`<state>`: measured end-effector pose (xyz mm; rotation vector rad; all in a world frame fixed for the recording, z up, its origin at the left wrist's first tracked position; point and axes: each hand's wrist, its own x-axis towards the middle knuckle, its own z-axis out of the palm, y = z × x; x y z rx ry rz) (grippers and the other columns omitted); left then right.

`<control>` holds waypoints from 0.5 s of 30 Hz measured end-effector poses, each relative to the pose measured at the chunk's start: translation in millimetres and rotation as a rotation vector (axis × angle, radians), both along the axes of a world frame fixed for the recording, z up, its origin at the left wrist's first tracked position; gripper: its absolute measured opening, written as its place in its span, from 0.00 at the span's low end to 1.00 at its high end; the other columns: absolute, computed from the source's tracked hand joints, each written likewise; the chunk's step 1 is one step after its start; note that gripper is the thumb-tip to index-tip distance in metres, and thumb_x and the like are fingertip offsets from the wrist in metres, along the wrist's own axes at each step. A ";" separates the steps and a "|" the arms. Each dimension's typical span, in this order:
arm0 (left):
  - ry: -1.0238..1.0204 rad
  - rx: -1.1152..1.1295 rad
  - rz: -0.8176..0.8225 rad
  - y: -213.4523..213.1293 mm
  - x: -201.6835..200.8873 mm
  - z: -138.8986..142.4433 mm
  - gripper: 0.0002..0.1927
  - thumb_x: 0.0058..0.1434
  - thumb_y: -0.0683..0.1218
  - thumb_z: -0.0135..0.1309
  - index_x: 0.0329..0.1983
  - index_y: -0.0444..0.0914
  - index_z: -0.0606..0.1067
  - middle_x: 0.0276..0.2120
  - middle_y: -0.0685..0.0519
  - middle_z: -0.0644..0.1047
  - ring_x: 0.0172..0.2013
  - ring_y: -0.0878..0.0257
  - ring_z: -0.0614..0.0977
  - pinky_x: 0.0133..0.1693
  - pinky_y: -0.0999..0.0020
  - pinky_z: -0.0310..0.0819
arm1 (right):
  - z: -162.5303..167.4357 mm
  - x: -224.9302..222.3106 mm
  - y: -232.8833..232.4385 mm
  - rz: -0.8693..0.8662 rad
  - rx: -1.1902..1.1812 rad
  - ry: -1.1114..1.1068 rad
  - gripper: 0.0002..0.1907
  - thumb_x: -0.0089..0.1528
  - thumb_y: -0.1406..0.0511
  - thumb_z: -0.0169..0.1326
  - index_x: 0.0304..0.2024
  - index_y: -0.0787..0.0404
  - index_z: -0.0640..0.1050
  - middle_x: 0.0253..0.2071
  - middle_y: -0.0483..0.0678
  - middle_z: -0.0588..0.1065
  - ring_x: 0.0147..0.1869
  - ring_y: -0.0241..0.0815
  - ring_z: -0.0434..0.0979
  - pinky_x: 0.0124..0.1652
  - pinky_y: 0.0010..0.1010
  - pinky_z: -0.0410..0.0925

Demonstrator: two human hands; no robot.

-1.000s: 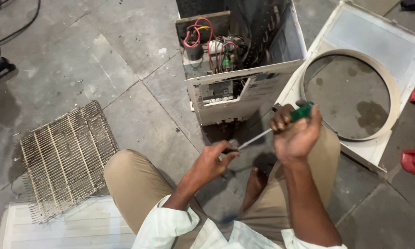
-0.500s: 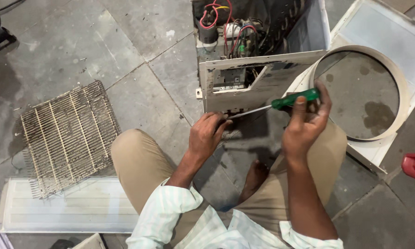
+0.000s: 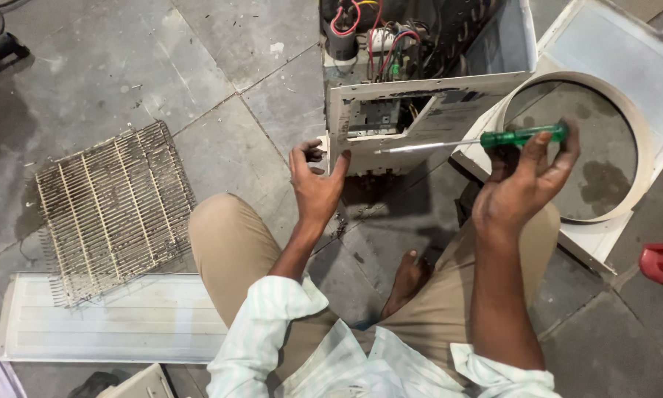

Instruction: The person sits on the floor of a repair workshop and disassembles an air conditioner indoor unit. They use a screwdriver to remove screws from the casing, detach the front panel and filter, and pull out internal components including the blower fan and wiring.

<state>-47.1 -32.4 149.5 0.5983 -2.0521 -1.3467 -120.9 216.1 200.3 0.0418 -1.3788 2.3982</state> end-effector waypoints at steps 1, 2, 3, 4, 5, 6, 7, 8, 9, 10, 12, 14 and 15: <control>0.024 -0.037 0.006 1.4 -2.1 -2.3 0.23 0.57 0.46 0.69 0.50 0.33 0.72 0.42 0.44 0.75 0.42 0.54 0.79 0.42 0.63 0.74 | 4.6 0.0 -6.2 -0.013 0.067 0.063 0.24 0.78 0.62 0.57 0.72 0.57 0.63 0.52 0.49 0.71 0.50 0.40 0.75 0.52 0.41 0.78; 0.050 -0.075 0.013 3.9 -4.5 -4.2 0.20 0.58 0.46 0.68 0.47 0.33 0.73 0.40 0.44 0.76 0.40 0.54 0.79 0.42 0.62 0.75 | 9.8 -0.5 -13.5 -0.026 0.132 0.128 0.23 0.79 0.63 0.58 0.71 0.58 0.63 0.50 0.49 0.72 0.47 0.39 0.74 0.52 0.41 0.78; 0.076 -0.115 0.020 5.9 -6.8 -5.4 0.18 0.58 0.46 0.67 0.44 0.33 0.73 0.38 0.44 0.77 0.39 0.54 0.80 0.41 0.62 0.75 | 16.2 -0.3 -20.1 -0.025 0.235 0.179 0.23 0.80 0.63 0.57 0.72 0.58 0.64 0.51 0.49 0.73 0.49 0.39 0.75 0.53 0.38 0.77; 0.077 -0.100 -0.022 8.0 -8.6 -6.1 0.16 0.59 0.46 0.67 0.44 0.33 0.76 0.37 0.44 0.79 0.37 0.55 0.81 0.40 0.62 0.76 | 23.3 -0.1 -26.4 -0.026 0.336 0.229 0.22 0.80 0.64 0.57 0.72 0.58 0.64 0.52 0.48 0.74 0.50 0.39 0.77 0.54 0.36 0.76; 0.078 -0.086 -0.066 10.4 -10.8 -6.5 0.14 0.60 0.46 0.66 0.43 0.34 0.78 0.35 0.45 0.81 0.35 0.55 0.83 0.39 0.62 0.76 | 29.6 -0.5 -34.5 -0.020 0.417 0.262 0.21 0.81 0.64 0.57 0.72 0.58 0.64 0.51 0.48 0.74 0.51 0.38 0.77 0.54 0.33 0.75; 0.080 -0.071 -0.113 12.2 -13.2 -6.6 0.12 0.61 0.46 0.65 0.42 0.35 0.80 0.33 0.46 0.82 0.33 0.56 0.84 0.38 0.62 0.77 | 36.0 -0.5 -42.1 -0.017 0.496 0.297 0.21 0.82 0.65 0.56 0.72 0.58 0.64 0.51 0.47 0.75 0.51 0.38 0.77 0.54 0.30 0.74; 0.102 -0.075 -0.112 14.0 -15.3 -6.2 0.11 0.61 0.46 0.65 0.42 0.34 0.80 0.32 0.46 0.82 0.32 0.56 0.84 0.37 0.62 0.78 | 42.3 -1.6 -49.4 -0.004 0.556 0.316 0.20 0.83 0.65 0.56 0.72 0.59 0.64 0.49 0.46 0.74 0.50 0.36 0.76 0.53 0.27 0.72; 0.125 -0.077 -0.112 15.5 -17.9 -6.0 0.11 0.61 0.46 0.64 0.42 0.34 0.80 0.32 0.46 0.82 0.31 0.56 0.85 0.35 0.62 0.78 | 47.8 -2.6 -56.3 0.004 0.602 0.336 0.20 0.82 0.66 0.56 0.72 0.59 0.64 0.49 0.45 0.74 0.51 0.35 0.76 0.53 0.26 0.71; 0.149 -0.080 -0.111 16.8 -19.7 -5.3 0.11 0.61 0.46 0.64 0.41 0.34 0.81 0.31 0.45 0.82 0.29 0.57 0.85 0.34 0.63 0.78 | 52.9 -3.5 -62.6 0.013 0.646 0.357 0.20 0.82 0.66 0.56 0.72 0.60 0.64 0.50 0.45 0.74 0.52 0.34 0.76 0.54 0.24 0.71; 0.146 -0.061 -0.115 17.9 -20.9 -5.2 0.10 0.61 0.46 0.64 0.40 0.35 0.81 0.31 0.46 0.83 0.29 0.57 0.86 0.34 0.63 0.78 | 56.9 -5.5 -68.5 0.016 0.672 0.376 0.20 0.81 0.66 0.56 0.71 0.61 0.65 0.52 0.46 0.74 0.54 0.34 0.77 0.56 0.25 0.72; 0.141 -0.028 -0.122 19.3 -23.6 -5.0 0.08 0.62 0.46 0.65 0.38 0.36 0.83 0.31 0.46 0.83 0.29 0.58 0.86 0.34 0.64 0.79 | 61.6 -5.2 -77.0 0.016 0.703 0.401 0.20 0.80 0.66 0.57 0.70 0.61 0.65 0.54 0.47 0.75 0.55 0.34 0.78 0.57 0.24 0.73; 0.132 -0.001 -0.128 19.6 -25.7 -6.6 0.08 0.61 0.46 0.64 0.38 0.35 0.82 0.31 0.46 0.83 0.29 0.58 0.86 0.34 0.64 0.78 | 61.5 -4.3 -83.1 0.001 0.701 0.408 0.20 0.81 0.67 0.57 0.71 0.61 0.65 0.54 0.47 0.76 0.53 0.33 0.77 0.57 0.23 0.73; 0.123 0.013 -0.130 20.0 -25.6 -8.4 0.08 0.61 0.46 0.64 0.38 0.35 0.82 0.30 0.46 0.83 0.30 0.58 0.86 0.34 0.64 0.78 | 59.8 -3.6 -84.8 -0.010 0.695 0.407 0.20 0.81 0.66 0.57 0.71 0.60 0.65 0.54 0.47 0.75 0.53 0.33 0.77 0.56 0.23 0.73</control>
